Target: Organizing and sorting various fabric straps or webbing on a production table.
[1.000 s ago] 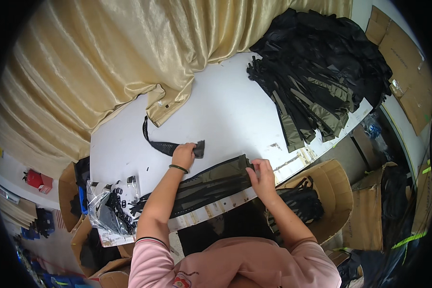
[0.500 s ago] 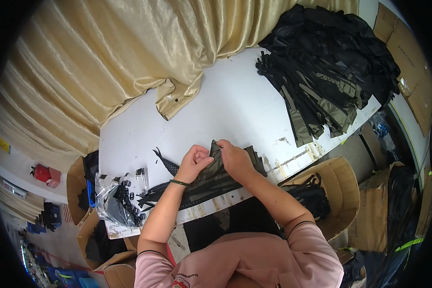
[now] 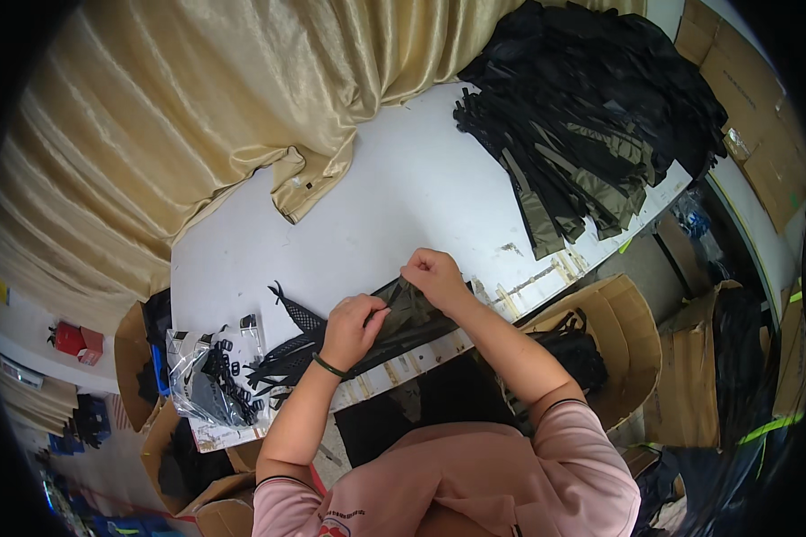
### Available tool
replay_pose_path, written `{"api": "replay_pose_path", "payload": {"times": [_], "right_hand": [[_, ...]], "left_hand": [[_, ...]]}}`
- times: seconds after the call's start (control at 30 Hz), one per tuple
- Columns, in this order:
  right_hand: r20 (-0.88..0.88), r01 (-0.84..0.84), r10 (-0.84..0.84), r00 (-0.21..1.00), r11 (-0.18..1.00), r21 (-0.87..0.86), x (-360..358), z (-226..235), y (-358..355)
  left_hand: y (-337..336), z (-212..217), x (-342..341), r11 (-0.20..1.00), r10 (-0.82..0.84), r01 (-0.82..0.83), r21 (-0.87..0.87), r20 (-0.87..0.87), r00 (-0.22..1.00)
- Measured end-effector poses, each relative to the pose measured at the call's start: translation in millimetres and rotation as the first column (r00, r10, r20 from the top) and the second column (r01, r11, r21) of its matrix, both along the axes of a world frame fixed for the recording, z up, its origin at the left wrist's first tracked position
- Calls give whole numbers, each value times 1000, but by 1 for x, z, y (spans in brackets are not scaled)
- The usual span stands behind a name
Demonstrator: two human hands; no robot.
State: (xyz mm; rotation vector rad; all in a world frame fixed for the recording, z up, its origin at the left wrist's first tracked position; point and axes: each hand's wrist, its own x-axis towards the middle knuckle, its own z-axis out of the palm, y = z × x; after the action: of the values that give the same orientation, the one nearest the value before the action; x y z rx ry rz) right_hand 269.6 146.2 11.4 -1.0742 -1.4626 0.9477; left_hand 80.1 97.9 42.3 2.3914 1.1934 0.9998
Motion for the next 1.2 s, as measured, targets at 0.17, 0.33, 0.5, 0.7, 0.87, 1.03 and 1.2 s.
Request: {"api": "replay_pose_path", "payload": {"times": [0.17, 0.33, 0.5, 0.7, 0.87, 1.03, 1.2], "right_hand": [[-349, -179, 46, 936, 915, -362, -13, -16, -22], [-603, -453, 184, 776, 828, -330, -11, -11, -36], [-669, -510, 198, 717, 803, -309, -3, -3, -41], [-584, -729, 505, 636, 642, -239, -4, -10, -53], [-811, -743, 241, 533, 592, -313, 3, 0, -51], [-763, -794, 355, 540, 516, -322, -12, -1, -54], [-851, -845, 351, 391, 504, -180, -25, -12, -57]], "left_hand": [[1, -6, 8, 985, 33, -21, -170, 67, 997], [1, -13, 3, 893, 37, 114, -436, 324, 945], [3, -7, -9, 861, 119, 171, -478, 518, 847], [5, -3, -11, 916, 21, 207, -344, 555, 831], [7, -4, -21, 910, 106, 175, -376, 621, 777], [4, -4, -17, 900, 43, 251, -357, 645, 763], [3, 0, -13, 937, -11, 204, -283, 560, 828]]}}
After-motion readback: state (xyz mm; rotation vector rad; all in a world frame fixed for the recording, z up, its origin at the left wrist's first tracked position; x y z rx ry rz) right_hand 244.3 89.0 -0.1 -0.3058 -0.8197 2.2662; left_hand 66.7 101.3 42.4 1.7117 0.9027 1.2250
